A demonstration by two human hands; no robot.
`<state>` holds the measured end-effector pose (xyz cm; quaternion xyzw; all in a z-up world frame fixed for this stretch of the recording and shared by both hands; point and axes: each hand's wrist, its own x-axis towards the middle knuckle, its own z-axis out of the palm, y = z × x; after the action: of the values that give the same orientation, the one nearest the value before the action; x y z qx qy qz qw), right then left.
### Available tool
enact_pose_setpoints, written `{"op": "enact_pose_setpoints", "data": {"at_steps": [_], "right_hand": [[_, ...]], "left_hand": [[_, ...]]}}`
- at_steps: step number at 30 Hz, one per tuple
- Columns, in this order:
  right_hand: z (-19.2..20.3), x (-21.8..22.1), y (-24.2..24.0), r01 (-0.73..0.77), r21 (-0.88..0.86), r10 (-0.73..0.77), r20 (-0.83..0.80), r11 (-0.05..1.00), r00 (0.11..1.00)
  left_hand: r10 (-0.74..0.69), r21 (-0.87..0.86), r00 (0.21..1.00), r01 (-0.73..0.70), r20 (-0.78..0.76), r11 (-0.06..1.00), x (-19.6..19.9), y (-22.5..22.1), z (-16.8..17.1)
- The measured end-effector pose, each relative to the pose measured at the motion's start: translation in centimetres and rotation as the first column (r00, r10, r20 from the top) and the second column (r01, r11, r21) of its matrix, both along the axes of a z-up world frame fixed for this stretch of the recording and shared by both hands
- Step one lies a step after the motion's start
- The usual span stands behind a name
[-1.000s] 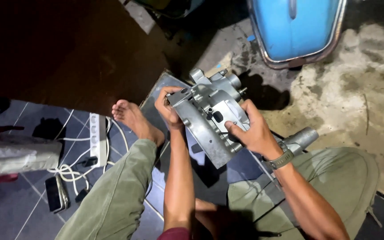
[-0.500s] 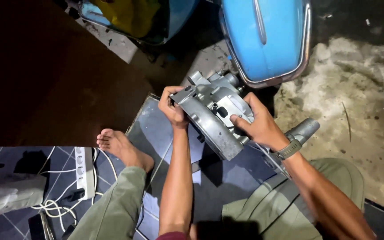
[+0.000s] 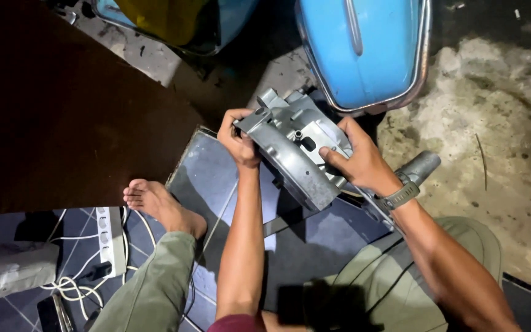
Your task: The person sits on the floor and uses a metal file to smooth the surface of a scooter engine casing. They then pick up a clutch assembly, separate the components, and use a screwdriver to adjust a small part within the clutch cover.
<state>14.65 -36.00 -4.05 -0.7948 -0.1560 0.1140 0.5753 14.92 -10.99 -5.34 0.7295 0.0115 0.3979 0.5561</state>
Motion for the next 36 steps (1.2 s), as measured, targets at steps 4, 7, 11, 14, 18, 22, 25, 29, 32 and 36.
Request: {"op": "enact_pose_setpoints", "data": {"at_steps": [4,7,11,14,18,22,25,29,32,36], "right_hand": [[-0.9,0.7,-0.3,0.004,-0.003,-0.004,0.007,1.0,1.0],[-2.5,1.1,-0.8,0.005,-0.016,-0.005,-0.002,1.0,1.0],[-3.6,1.7,-1.3,-0.005,-0.018,0.005,0.007,1.0,1.0],[-2.9,2.2,-1.5,-0.009,-0.028,0.01,0.012,1.0,1.0],[-3.3,2.9,-2.6,-0.028,-0.067,0.028,0.0,0.997,1.0],[-2.7,3.1,-3.3,-0.029,-0.111,0.031,0.014,0.993,0.999],[-2.0,3.2,-3.8,-0.018,-0.111,0.02,0.011,0.994,1.0],[-1.5,3.1,-3.7,-0.009,-0.105,0.009,-0.006,0.994,1.0],[-2.7,3.3,-4.3,0.017,-0.095,-0.018,-0.008,0.995,1.0],[-4.5,4.1,-5.5,0.042,-0.077,-0.042,0.004,0.996,0.999]], "left_hand": [[-0.038,-0.007,0.999,0.038,0.019,0.999,1.2,-0.3,-1.3],[-0.044,-0.006,0.999,0.044,0.016,0.999,1.8,-0.6,-2.3],[-0.032,0.007,0.999,0.032,0.037,0.999,2.2,-0.5,-3.9],[-0.041,-0.021,0.999,0.041,0.013,0.999,2.4,-1.1,-3.6],[-0.024,-0.036,1.0,0.024,0.012,0.999,2.8,-1.8,-3.4],[-0.007,-0.01,1.0,0.007,0.025,1.0,3.1,-2.2,-4.5],[-0.012,-0.003,1.0,0.012,0.027,1.0,3.5,-3.0,-4.8],[-0.007,0.018,0.999,0.006,0.042,1.0,3.3,-3.4,-4.3],[-0.005,0.012,0.999,0.004,0.038,1.0,3.2,-4.3,-4.6],[-0.014,0.034,0.999,0.013,0.05,0.999,2.6,-5.1,-4.8]]}}
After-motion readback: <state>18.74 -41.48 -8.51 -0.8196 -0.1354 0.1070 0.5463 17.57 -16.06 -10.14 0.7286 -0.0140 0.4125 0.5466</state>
